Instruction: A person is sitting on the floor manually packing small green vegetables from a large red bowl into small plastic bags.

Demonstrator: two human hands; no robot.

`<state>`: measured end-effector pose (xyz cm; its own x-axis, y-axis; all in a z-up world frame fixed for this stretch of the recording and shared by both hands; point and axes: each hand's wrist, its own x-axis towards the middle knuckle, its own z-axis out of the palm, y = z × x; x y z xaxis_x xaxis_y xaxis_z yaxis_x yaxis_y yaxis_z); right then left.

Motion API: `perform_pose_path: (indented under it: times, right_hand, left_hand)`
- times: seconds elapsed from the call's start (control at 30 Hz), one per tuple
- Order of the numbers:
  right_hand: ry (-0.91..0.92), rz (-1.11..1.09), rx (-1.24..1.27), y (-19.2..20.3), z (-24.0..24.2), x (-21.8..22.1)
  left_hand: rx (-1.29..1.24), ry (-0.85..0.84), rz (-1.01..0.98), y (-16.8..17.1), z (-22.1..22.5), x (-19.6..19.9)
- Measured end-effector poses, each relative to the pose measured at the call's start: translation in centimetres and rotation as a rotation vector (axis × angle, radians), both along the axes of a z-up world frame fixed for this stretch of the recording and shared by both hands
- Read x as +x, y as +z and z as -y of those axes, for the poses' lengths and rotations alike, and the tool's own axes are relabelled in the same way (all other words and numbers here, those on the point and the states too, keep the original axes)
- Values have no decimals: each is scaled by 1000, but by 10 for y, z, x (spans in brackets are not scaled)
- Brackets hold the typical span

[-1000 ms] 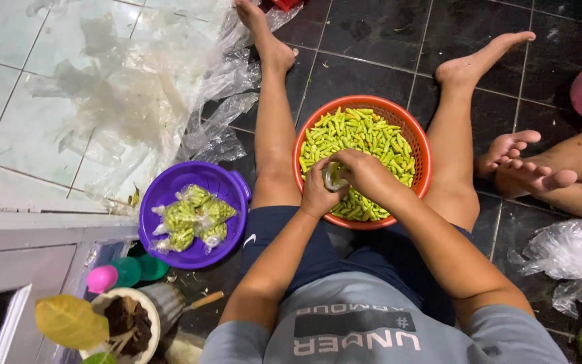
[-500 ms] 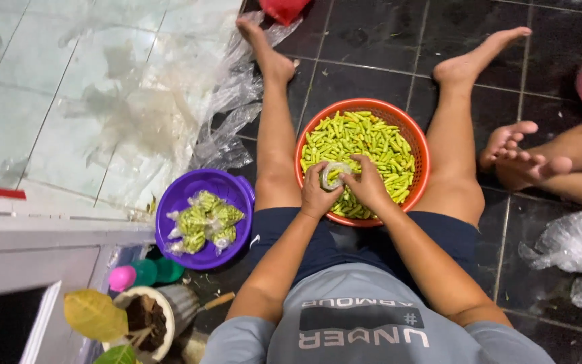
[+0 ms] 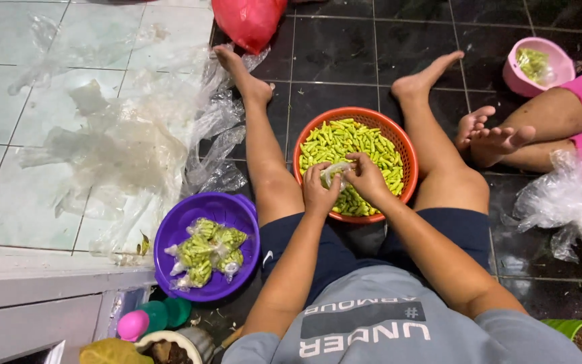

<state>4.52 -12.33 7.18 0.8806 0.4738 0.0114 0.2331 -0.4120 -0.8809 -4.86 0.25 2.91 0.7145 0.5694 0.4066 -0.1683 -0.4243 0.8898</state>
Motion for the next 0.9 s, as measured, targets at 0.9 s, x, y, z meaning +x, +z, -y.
perform_pose_path:
  times: [0.9]
  right_hand:
    - [601,707,-912,183,0,97]
  left_hand:
    - [-443,65,64,-15,7,10]
